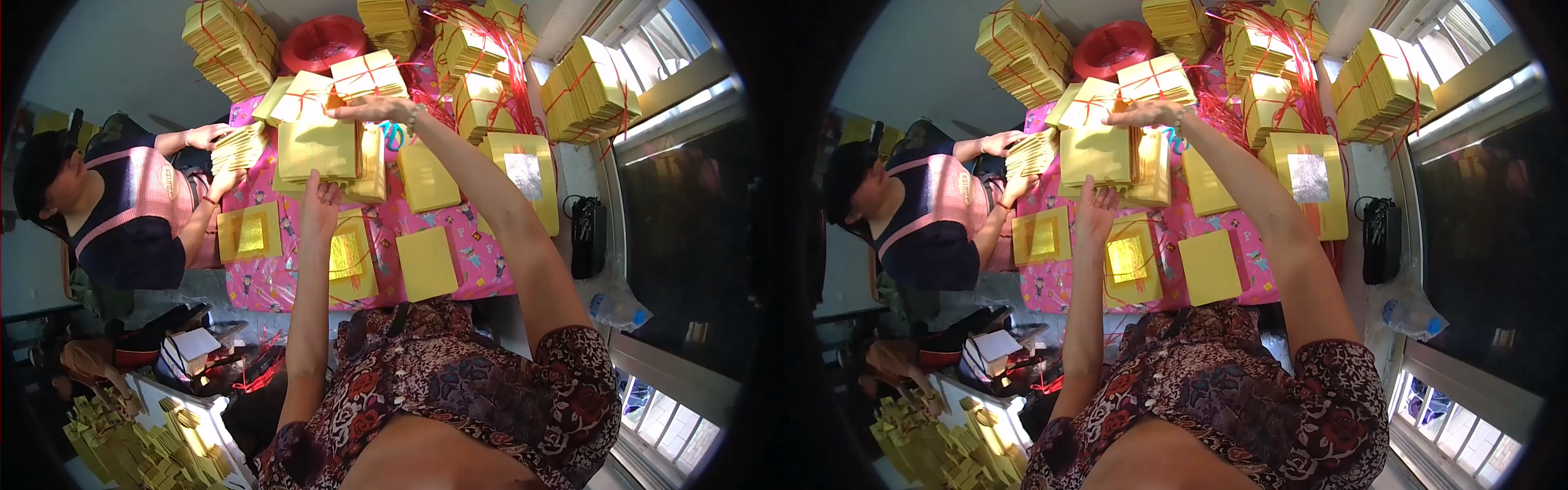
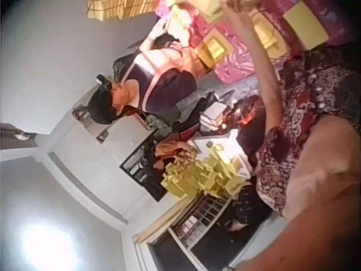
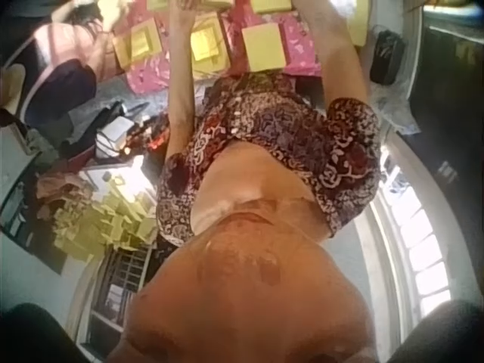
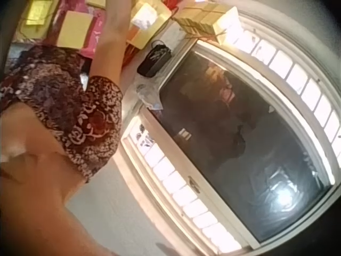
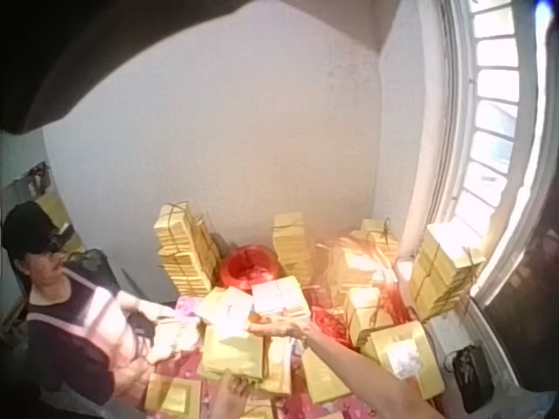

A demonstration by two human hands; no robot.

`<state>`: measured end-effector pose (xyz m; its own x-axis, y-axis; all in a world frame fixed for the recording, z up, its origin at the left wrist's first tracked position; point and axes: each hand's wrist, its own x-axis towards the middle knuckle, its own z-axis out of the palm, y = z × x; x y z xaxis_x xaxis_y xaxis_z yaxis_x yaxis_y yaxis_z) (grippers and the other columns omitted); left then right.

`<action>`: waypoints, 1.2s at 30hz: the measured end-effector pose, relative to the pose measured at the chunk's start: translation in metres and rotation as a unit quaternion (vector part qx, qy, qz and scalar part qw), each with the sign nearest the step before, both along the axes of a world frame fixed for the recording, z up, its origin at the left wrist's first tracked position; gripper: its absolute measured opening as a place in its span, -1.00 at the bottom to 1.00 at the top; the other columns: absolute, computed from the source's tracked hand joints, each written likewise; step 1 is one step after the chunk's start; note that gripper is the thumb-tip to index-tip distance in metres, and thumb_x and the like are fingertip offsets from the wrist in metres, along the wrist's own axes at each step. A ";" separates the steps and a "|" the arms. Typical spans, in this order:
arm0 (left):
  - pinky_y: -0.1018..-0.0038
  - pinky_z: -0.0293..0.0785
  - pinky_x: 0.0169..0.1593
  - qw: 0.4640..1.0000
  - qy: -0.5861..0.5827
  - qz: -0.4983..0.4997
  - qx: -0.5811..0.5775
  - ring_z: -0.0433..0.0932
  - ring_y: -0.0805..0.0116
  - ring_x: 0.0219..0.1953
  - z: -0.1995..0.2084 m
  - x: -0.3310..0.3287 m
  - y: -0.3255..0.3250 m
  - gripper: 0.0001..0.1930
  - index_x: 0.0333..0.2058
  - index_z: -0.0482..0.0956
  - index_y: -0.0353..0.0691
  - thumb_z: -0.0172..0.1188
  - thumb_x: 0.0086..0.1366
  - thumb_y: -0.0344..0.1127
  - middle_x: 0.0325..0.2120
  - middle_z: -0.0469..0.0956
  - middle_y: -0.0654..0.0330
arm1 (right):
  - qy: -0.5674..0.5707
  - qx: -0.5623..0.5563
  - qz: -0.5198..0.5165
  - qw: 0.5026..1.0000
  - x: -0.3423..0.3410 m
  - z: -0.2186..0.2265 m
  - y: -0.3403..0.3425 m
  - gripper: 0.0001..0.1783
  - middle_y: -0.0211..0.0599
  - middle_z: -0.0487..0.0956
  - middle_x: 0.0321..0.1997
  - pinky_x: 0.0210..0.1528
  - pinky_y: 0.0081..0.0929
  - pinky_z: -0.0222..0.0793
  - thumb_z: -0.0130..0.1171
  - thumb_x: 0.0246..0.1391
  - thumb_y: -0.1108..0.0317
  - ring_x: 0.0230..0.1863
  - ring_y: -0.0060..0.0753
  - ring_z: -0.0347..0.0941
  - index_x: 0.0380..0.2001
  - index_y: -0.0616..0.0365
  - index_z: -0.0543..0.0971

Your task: Stacking and tying bundles of yellow joss paper with red string.

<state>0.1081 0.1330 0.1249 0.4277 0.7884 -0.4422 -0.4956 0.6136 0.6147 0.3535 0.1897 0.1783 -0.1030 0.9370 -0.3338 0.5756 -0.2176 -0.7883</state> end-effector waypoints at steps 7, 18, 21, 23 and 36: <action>0.33 0.32 0.06 0.991 0.064 0.046 -0.105 0.33 0.26 -0.08 -0.016 -0.013 0.015 -0.44 -0.07 0.33 -0.24 0.35 0.09 -0.05 -0.10 0.30 0.12 | -0.001 -0.164 0.153 0.974 -0.035 0.025 0.013 -0.26 -0.38 0.31 0.27 0.28 -0.36 0.06 -0.03 0.02 -0.34 0.28 -0.44 0.16 0.17 -0.15 0.39; 0.27 0.40 0.02 0.991 0.071 0.039 -0.106 0.38 0.28 -0.13 -0.014 -0.009 0.014 -0.70 -0.19 0.39 -0.20 0.25 0.15 -0.26 -0.21 0.38 0.17 | 0.020 -0.191 0.172 0.966 -0.030 -0.021 0.039 -0.34 -0.36 0.52 0.02 0.11 -0.51 0.23 0.21 -0.10 -0.17 0.03 -0.50 0.38 -0.05 0.11 0.53; 0.24 0.40 0.02 0.993 0.042 0.031 -0.109 0.41 0.25 -0.17 -0.008 -0.010 0.012 -0.70 -0.17 0.38 -0.23 0.19 0.17 -0.28 -0.25 0.40 0.19 | -0.011 -0.179 0.113 0.977 -0.038 0.002 0.023 -0.42 -0.31 0.58 -0.13 -0.01 -0.46 0.33 0.26 -0.17 -0.13 -0.07 -0.48 0.43 -0.23 0.14 0.59; 0.26 0.42 -0.03 0.991 0.036 0.042 -0.121 0.42 0.27 -0.16 -0.005 -0.009 0.011 -0.69 -0.16 0.39 -0.19 0.18 0.17 -0.23 -0.22 0.42 0.19 | -0.034 -0.172 0.072 0.982 -0.042 0.010 0.009 -0.46 -0.28 0.60 -0.21 -0.07 -0.44 0.36 0.29 -0.21 -0.12 -0.12 -0.46 0.45 -0.34 0.17 0.61; 0.19 0.32 0.16 0.990 -0.109 -0.017 0.084 0.34 0.15 0.13 0.014 -0.017 -0.070 -0.36 0.19 0.20 -0.15 -0.01 0.27 0.14 0.10 0.33 0.14 | -0.085 0.163 -0.256 0.949 -0.120 0.061 -0.222 -0.20 0.02 0.52 -0.32 -0.18 -0.19 0.41 0.41 -0.33 0.03 -0.23 0.05 0.50 -0.09 0.28 0.27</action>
